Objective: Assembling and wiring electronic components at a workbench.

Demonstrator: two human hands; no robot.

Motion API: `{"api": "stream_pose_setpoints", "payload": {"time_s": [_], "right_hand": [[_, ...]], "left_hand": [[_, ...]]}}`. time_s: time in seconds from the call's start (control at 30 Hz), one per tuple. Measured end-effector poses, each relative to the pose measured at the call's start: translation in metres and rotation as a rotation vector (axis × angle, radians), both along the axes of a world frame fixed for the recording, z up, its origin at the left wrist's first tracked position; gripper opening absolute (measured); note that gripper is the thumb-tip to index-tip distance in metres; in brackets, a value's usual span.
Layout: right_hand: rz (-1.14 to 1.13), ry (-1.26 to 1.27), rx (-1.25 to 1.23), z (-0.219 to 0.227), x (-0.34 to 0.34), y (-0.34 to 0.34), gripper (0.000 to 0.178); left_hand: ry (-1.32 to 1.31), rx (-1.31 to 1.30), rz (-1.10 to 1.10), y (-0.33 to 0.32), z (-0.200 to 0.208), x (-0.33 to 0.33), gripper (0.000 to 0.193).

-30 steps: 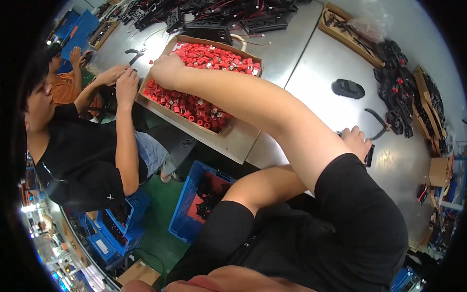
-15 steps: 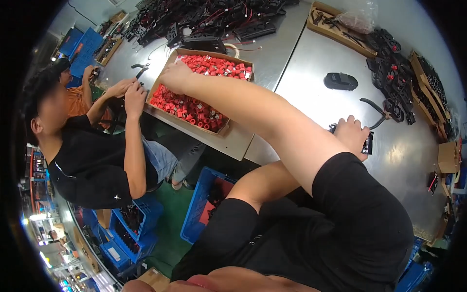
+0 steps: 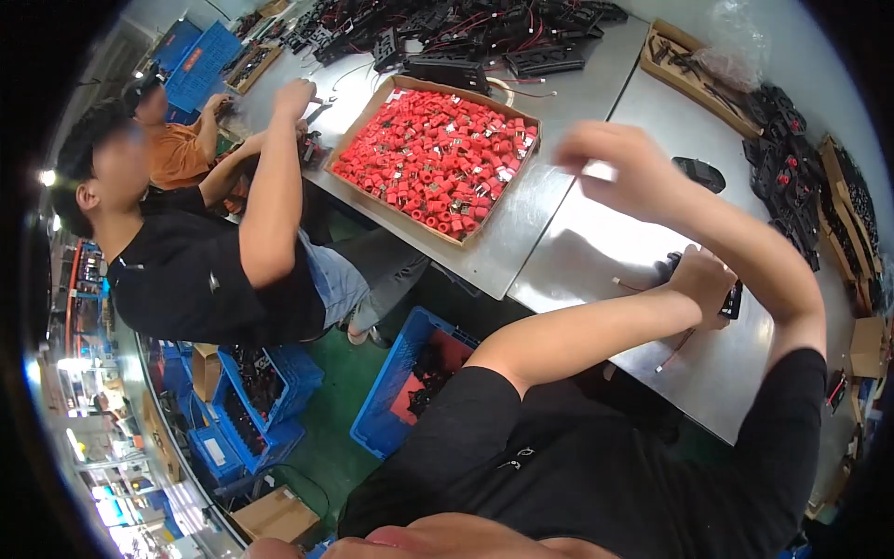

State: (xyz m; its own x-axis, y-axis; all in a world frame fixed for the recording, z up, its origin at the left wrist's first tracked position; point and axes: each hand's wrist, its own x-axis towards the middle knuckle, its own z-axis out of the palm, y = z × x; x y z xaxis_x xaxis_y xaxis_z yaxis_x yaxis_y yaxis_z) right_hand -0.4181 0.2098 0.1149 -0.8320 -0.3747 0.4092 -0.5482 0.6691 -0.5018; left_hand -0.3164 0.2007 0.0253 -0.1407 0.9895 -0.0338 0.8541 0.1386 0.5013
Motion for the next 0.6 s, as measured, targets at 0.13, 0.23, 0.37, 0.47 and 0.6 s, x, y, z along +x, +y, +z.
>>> {"api": "stream_pose_setpoints", "payload": {"time_s": [0.13,0.23,0.37,0.47,0.6], "right_hand": [[-0.527,0.011,-0.004,-0.025,0.123,0.121,0.024],[-0.821,-0.134,-0.318,-0.071,0.205,0.185,0.017],[-0.874,0.071,-0.113,-0.136,0.273,0.223,0.015],[-0.819,0.137,0.020,-0.139,0.267,0.207,0.018],[-0.796,0.026,0.026,-0.125,0.266,0.202,0.019]], "left_hand": [[0.087,0.043,-0.013,0.000,-0.004,0.002,0.074],[0.088,0.179,0.036,-0.003,-0.014,0.003,0.072],[0.110,0.044,-0.029,-0.002,0.002,0.001,0.072],[0.117,-0.005,-0.032,-0.005,0.001,0.000,0.074],[0.118,0.134,-0.010,-0.013,0.008,0.002,0.077]]}}
